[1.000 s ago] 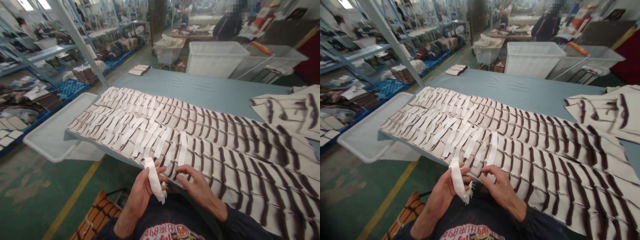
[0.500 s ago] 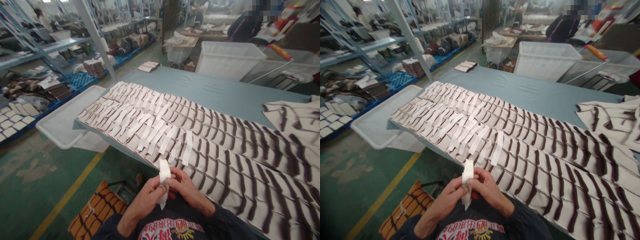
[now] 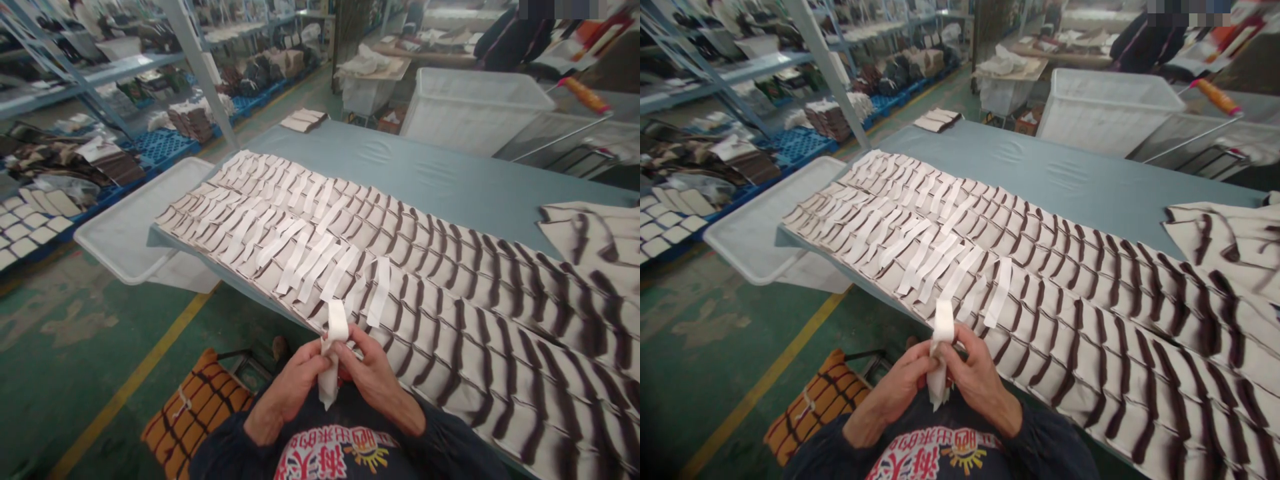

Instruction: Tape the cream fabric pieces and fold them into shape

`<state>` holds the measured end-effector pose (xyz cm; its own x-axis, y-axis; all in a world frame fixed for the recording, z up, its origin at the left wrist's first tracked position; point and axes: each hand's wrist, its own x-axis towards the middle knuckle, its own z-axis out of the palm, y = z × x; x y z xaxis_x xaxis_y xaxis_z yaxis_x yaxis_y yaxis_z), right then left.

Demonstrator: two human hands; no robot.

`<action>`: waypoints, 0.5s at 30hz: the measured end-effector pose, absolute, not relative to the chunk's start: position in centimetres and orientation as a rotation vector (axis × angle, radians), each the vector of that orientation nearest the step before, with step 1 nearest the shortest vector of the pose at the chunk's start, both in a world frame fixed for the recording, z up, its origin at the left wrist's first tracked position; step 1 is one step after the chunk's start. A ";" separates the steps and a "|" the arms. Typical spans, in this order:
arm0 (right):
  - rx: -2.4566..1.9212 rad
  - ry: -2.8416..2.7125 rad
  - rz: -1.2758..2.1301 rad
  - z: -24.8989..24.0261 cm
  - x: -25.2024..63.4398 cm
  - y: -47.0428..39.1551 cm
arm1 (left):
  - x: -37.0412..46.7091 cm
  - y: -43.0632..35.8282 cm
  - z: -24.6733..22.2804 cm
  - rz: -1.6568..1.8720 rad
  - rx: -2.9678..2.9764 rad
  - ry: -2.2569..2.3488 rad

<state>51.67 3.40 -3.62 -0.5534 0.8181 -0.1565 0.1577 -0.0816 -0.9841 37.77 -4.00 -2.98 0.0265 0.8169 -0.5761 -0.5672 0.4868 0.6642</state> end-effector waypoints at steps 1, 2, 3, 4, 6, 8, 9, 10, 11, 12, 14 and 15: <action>-1.084 -1.650 1.692 -3.8 51.7 3.4 | 37.8 -3.9 -3.0 1.091 0.276 1.101; -1.115 -1.605 1.704 -4.0 51.7 3.4 | 37.8 -3.9 -3.0 1.087 0.280 1.101; -1.142 -1.561 1.712 -4.3 51.7 3.3 | 37.8 -3.8 -2.9 1.082 0.291 1.103; -1.163 -1.524 1.715 -4.5 51.7 3.3 | 37.9 -3.8 -2.8 1.079 0.305 1.108; -1.189 -1.470 1.700 -5.0 51.8 3.2 | 38.0 -3.6 -2.5 1.083 0.329 1.125; -1.201 -1.448 1.700 -5.2 51.8 3.2 | 38.1 -3.5 -2.1 1.103 0.343 1.140; -1.202 -1.448 1.705 -5.3 51.8 3.3 | 38.1 -3.4 -2.0 1.115 0.346 1.142; -1.195 -1.455 1.710 -5.3 51.8 3.3 | 38.1 -3.3 -1.9 1.128 0.348 1.140; -1.182 -1.467 1.715 -5.4 51.8 3.4 | 38.1 -3.2 -1.9 1.142 0.348 1.137; -1.164 -1.478 1.720 -5.4 51.8 3.5 | 38.1 -3.1 -1.9 1.156 0.347 1.135; -1.120 -1.488 1.735 -5.6 51.7 3.6 | 38.1 -3.0 -2.0 1.183 0.347 1.138; -1.103 -1.482 1.751 -5.7 51.7 3.6 | 38.1 -2.9 -2.1 1.197 0.346 1.143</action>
